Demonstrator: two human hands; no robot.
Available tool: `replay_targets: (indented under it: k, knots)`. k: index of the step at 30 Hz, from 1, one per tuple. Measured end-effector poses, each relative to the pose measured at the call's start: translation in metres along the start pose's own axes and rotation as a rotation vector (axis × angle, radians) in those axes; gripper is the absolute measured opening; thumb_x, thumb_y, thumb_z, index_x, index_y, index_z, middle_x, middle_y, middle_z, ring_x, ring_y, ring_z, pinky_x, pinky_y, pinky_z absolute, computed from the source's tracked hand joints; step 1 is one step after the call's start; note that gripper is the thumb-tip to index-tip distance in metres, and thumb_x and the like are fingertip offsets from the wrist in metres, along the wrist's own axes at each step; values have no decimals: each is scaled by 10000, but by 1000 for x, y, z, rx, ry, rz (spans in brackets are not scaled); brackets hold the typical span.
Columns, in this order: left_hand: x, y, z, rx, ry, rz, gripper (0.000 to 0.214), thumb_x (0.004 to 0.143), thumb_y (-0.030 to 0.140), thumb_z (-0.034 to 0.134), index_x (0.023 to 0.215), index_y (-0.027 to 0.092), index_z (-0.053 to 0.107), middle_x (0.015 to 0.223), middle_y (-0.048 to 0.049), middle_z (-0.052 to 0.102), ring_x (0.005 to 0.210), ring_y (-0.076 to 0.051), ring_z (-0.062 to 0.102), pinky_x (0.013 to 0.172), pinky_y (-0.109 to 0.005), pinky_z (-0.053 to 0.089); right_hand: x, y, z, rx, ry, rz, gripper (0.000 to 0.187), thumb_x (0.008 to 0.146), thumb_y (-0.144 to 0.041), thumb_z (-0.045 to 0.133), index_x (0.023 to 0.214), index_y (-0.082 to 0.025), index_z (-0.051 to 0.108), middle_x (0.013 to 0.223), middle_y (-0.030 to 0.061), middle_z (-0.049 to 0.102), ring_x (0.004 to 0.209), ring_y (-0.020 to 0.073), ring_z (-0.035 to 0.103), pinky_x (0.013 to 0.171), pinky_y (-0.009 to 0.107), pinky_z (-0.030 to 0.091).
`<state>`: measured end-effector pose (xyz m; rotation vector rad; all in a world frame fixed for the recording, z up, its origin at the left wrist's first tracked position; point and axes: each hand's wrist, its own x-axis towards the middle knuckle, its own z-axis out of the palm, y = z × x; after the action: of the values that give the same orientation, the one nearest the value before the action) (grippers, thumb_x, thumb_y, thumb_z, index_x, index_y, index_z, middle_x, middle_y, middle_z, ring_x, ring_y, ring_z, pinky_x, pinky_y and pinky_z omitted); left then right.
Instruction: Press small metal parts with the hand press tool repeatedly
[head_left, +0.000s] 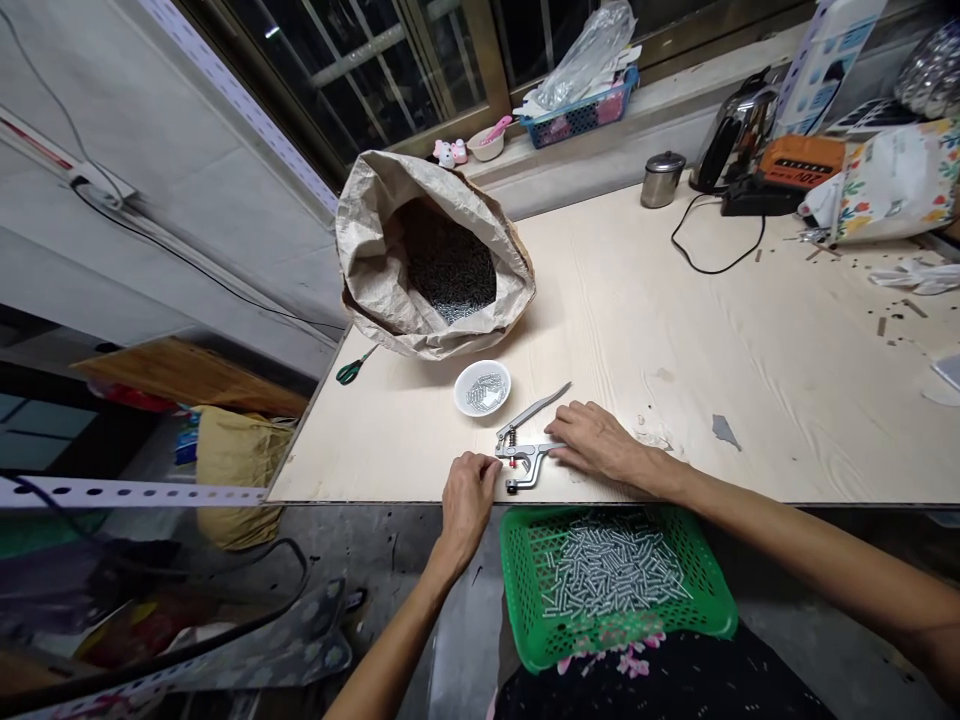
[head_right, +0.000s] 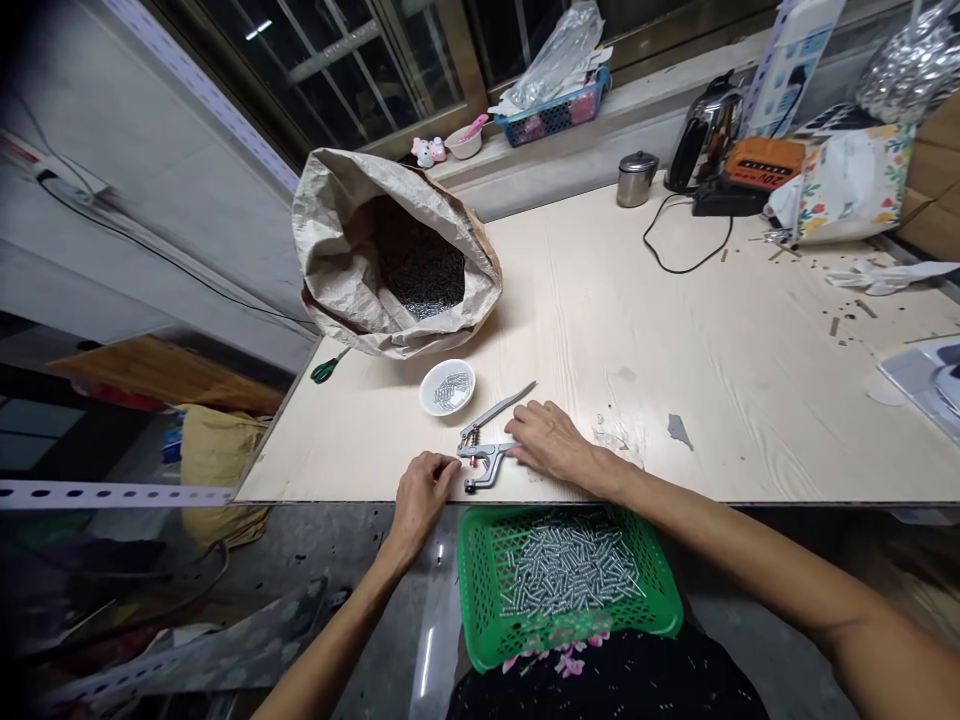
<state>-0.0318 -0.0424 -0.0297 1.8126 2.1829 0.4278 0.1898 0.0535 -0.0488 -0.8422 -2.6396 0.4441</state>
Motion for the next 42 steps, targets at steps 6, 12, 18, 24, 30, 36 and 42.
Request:
replay_targets:
  k: [6,12,18,24,30,36,42]
  knots:
    - [2,4,-3,-244,81,-88,218,880,337,491,818,186,635,820,-45,633,772,-183,583,706,-282,422,-5,3,17,175,-44,-28,104,939,-172,430,881,-177,516,907,70,558,838,188,482,766,336,412]
    - [-2,5,13,-383,141,-162,257,918,387,447,896,176,592,825,-38,626,728,-168,580,689,-282,454,-18,23,0,345,51,5,180,982,-289,341,874,-215,465,867,59,522,799,193,469,751,354,433]
    - [-4,18,31,-45,47,209,108,886,192,528,856,179,631,842,-56,609,853,-203,564,753,-316,463,-38,41,-12,327,144,162,173,981,-317,340,906,-233,471,886,67,542,818,212,496,728,367,433]
    - [-37,42,14,-90,-71,340,157,910,137,488,878,172,637,832,-49,621,816,-183,567,709,-288,466,-40,49,3,238,149,184,174,980,-301,353,902,-218,485,877,59,561,799,201,498,714,364,404]
    - [7,36,-16,52,110,387,203,931,200,474,933,181,676,899,-72,621,857,-194,547,735,-296,458,-38,41,6,201,119,137,189,987,-296,339,922,-215,497,890,62,575,791,195,503,715,357,375]
    - [113,10,-26,336,67,245,181,886,177,539,923,177,715,953,-88,659,947,-239,526,757,-316,443,-36,35,9,149,87,113,158,974,-266,378,910,-213,511,889,55,578,796,197,490,712,348,351]
    - [137,8,-21,468,-141,237,201,864,192,543,920,149,731,1006,-112,663,998,-260,529,787,-321,439,-35,35,9,131,96,112,163,973,-261,373,915,-208,516,898,54,579,787,189,494,715,342,353]
